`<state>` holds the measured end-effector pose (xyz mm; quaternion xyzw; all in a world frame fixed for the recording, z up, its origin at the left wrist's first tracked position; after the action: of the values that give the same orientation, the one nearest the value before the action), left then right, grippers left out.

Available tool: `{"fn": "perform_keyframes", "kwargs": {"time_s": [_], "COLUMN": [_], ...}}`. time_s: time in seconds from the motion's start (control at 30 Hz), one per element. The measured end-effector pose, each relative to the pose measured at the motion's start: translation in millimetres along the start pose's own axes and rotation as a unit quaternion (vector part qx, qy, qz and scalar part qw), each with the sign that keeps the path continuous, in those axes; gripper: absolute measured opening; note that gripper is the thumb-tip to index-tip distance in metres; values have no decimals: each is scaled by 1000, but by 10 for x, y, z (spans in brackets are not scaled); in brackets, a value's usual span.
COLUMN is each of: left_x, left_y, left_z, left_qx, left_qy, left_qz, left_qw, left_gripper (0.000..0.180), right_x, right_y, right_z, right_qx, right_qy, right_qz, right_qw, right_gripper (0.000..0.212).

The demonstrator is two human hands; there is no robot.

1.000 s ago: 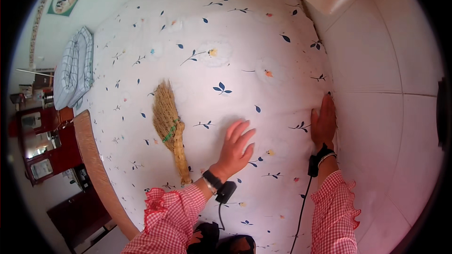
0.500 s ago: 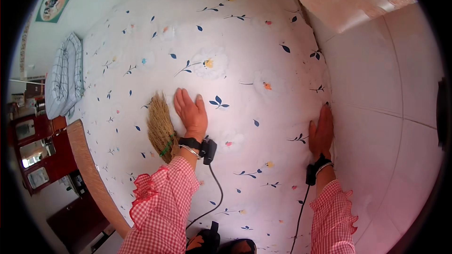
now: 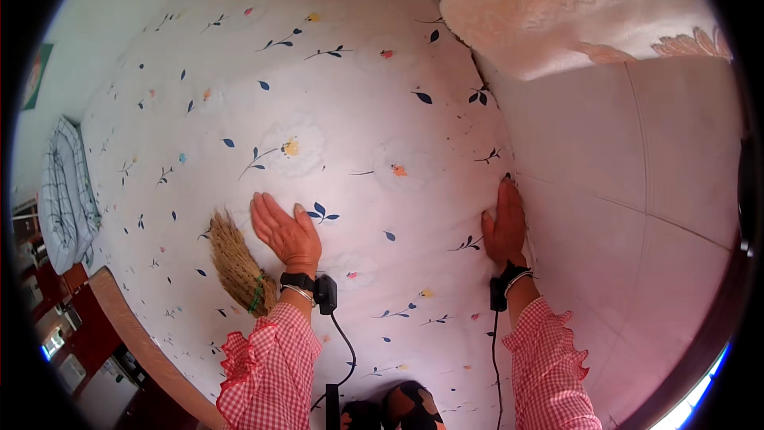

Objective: The person wipes a window sill with a cloth and sweeps a bed using a small hand broom.

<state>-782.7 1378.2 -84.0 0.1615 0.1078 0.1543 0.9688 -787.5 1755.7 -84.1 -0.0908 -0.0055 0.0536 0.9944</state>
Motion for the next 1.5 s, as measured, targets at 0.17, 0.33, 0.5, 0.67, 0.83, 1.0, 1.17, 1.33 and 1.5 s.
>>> {"fn": "perform_keyframes", "kwargs": {"time_s": [0.17, 0.33, 0.5, 0.67, 0.83, 1.0, 1.17, 1.33, 1.5], "left_x": [-38, -56, -61, -50, -101, -92, -73, -36, -69], "left_y": [54, 31, 32, 34, 62, 56, 55, 34, 2], "left_z": [22, 71, 82, 54, 51, 41, 56, 65, 64], "left_qx": [-4, -10, 4, 5, -5, -4, 9, -7, 5], "left_qy": [-4, -18, -7, -27, -27, -22, -21, -25, -26], "left_qz": [14, 24, 13, 26, 22, 32, 32, 37, 35], "left_qw": [1000, 999, 1000, 999, 999, 999, 999, 999, 999], "left_gripper": [60, 59, 62, 63, 64, 66, 66, 67, 67], "right_x": [1, -28, 25, 17, -53, -108, -283, -473, -674], "right_y": [92, -74, 11, 28, 2, 60, -84, -67, -98], "right_z": [-42, 6, -81, -86, -11, 58, 423, 220, 53], "right_qx": [-11, -8, -3, 23, 19, 24, 1, -74, -48], "right_qy": [-3, -45, -93, -91, -121, -150, -110, -293, -356], "right_qz": [11, 8, -21, -12, -35, -25, -10, -92, -84], "right_qw": [1000, 999, 995, 995, 992, 988, 994, 949, 930], "right_gripper": [65, 68, 71, 73, 73, 72, 42, 38, 52]}}
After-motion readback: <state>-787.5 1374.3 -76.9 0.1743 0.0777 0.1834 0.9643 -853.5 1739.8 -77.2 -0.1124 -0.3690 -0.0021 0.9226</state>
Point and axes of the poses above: each hand's wrist, its own x-axis away from the middle knuckle, its own z-axis out of the back of the hand, y = z × x, the point moved 5 cm from there along -x, towards the middle knuckle, and after that the axes turned 13 degrees about x, right-handed, at the moved point
